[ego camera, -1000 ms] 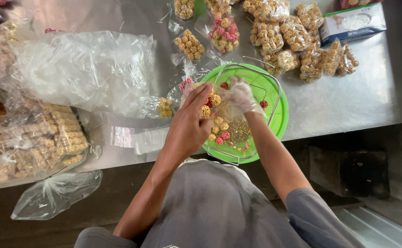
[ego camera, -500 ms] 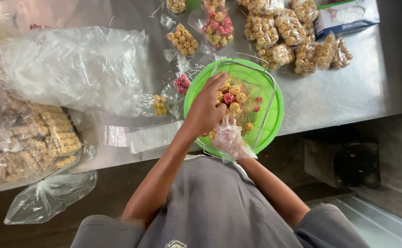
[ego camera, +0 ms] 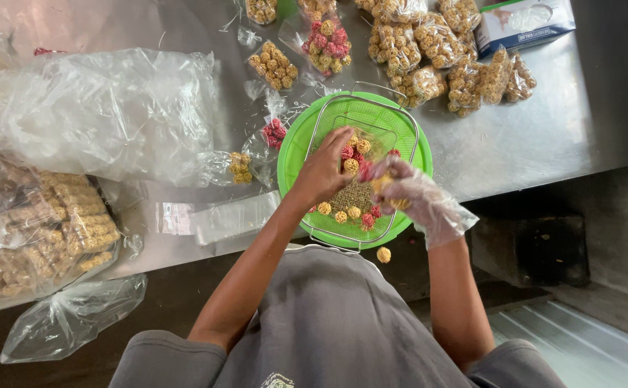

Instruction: The person places small, colorful, ball-shaped food items into clear plastic bags. They use a green strainer to hold the items while filling the bags and then set the filled bags on a metal table.

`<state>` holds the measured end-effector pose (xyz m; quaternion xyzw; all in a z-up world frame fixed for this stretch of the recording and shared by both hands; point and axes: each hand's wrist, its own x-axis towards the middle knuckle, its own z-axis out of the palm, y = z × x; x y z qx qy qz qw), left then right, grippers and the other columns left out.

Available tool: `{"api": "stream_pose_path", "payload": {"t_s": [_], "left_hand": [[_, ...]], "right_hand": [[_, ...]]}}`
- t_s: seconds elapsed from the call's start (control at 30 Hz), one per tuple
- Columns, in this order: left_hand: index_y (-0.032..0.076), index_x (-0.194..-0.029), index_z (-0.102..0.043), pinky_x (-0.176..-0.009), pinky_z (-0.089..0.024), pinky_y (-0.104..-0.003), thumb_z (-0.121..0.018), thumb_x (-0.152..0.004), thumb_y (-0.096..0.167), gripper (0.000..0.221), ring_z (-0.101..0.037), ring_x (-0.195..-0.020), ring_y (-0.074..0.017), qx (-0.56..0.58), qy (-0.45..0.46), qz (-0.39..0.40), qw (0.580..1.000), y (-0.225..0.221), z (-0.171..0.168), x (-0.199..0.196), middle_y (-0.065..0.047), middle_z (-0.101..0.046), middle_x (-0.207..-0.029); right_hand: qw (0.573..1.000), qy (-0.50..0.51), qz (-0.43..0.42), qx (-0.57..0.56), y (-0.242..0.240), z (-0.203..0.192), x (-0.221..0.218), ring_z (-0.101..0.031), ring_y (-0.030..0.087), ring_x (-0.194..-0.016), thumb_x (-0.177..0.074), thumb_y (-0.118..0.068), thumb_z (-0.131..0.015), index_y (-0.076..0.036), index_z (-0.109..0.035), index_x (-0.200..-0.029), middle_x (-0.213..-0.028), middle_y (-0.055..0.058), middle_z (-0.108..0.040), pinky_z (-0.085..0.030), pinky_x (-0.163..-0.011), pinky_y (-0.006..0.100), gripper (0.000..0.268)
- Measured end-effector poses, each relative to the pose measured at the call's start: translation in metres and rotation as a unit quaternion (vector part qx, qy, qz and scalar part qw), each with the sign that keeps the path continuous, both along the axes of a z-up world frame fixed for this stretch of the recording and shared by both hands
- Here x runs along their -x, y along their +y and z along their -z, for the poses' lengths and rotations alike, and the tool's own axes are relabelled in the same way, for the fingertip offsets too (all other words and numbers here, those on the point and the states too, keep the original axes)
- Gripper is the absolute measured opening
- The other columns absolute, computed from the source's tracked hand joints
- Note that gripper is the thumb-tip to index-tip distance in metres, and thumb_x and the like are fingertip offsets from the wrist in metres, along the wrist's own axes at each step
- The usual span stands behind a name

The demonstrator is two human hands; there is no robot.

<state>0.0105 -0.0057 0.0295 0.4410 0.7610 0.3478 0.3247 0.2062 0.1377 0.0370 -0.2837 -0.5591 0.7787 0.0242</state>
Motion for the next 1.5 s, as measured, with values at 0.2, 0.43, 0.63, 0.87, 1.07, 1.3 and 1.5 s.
{"api": "stream_pose_path", "payload": {"t_s": [0.2, 0.43, 0.63, 0.87, 1.07, 1.3, 1.5], "left_hand": [[0.009, -0.153, -0.031, -0.107, -0.047, -0.044, -0.087, -0.075, 0.027, 0.098, -0.049, -0.136, -0.0288, 0.047, 0.034, 0.008, 0.998, 0.002, -0.012, -0.014, -0.006, -0.034, -0.158], [0.005, -0.155, -0.037, -0.105, -0.05, -0.04, -0.062, -0.079, 0.002, 0.08, -0.056, -0.132, -0.0288, -0.036, 0.013, -0.088, 0.995, -0.012, 0.004, 0.002, -0.009, -0.038, -0.162], [0.0, -0.152, -0.04, -0.109, -0.047, -0.04, -0.06, -0.08, 0.003, 0.075, -0.054, -0.135, -0.0328, -0.087, 0.063, -0.095, 0.99, -0.016, 0.015, 0.009, -0.015, -0.042, -0.157], [0.003, -0.152, -0.043, -0.108, -0.048, -0.04, -0.06, -0.079, 0.003, 0.074, -0.056, -0.132, -0.0315, -0.07, 0.038, -0.121, 0.99, -0.026, 0.018, 0.008, -0.014, -0.045, -0.153], [0.007, -0.154, -0.04, -0.103, -0.05, -0.039, -0.058, -0.08, 0.003, 0.076, -0.058, -0.129, -0.0307, -0.046, 0.011, -0.111, 0.993, -0.021, 0.014, 0.001, -0.011, -0.043, -0.155], [0.008, -0.156, -0.04, -0.105, -0.05, -0.041, -0.06, -0.079, 0.002, 0.079, -0.056, -0.132, -0.0325, -0.073, 0.027, -0.101, 0.992, -0.023, 0.007, 0.0, -0.011, -0.042, -0.156], [0.016, -0.154, -0.035, -0.103, -0.048, -0.041, -0.075, -0.071, 0.006, 0.092, -0.055, -0.129, -0.0307, 0.002, -0.033, -0.072, 0.997, -0.024, -0.008, 0.004, -0.009, -0.036, -0.157]], "right_hand": [[0.966, -0.015, -0.037, -0.256, 0.007, -0.041, 0.063, -0.061, 0.026, -0.088, -0.099, -0.02, -0.057, 0.001, -0.048, -0.134, -0.123, 0.023, -0.056, -0.056, -0.066, 0.031, 0.041], [0.902, -0.118, 0.193, -0.367, 0.033, 0.026, 0.057, -0.06, 0.027, -0.088, -0.102, -0.028, -0.055, 0.001, -0.045, -0.138, -0.129, 0.029, -0.054, -0.056, -0.058, 0.027, 0.047], [0.533, -0.286, -0.266, -0.751, -0.02, 0.086, 0.041, -0.057, 0.051, -0.12, -0.081, -0.059, -0.054, -0.009, -0.04, -0.147, -0.143, 0.033, -0.043, -0.056, -0.091, 0.052, 0.084], [0.717, -0.307, -0.362, -0.511, -0.094, 0.07, 0.007, -0.05, 0.046, -0.127, -0.099, -0.049, -0.05, -0.015, -0.045, -0.15, -0.147, 0.028, -0.043, -0.05, -0.103, 0.052, 0.062], [0.7, -0.173, -0.382, -0.579, -0.108, 0.088, 0.01, -0.055, 0.04, -0.125, -0.088, -0.017, -0.065, -0.027, -0.06, -0.128, -0.146, 0.018, -0.047, -0.051, -0.103, 0.05, 0.042], [0.915, -0.175, -0.246, -0.268, -0.08, 0.101, 0.027, -0.058, 0.026, -0.084, -0.079, -0.003, -0.065, -0.018, -0.062, -0.122, -0.115, 0.013, -0.059, -0.049, -0.064, 0.034, 0.046], [0.974, -0.032, 0.156, 0.161, -0.037, 0.009, 0.045, -0.063, 0.018, -0.06, -0.073, 0.006, -0.07, -0.012, -0.064, -0.117, -0.098, 0.011, -0.067, -0.052, -0.042, 0.024, 0.047]]}}
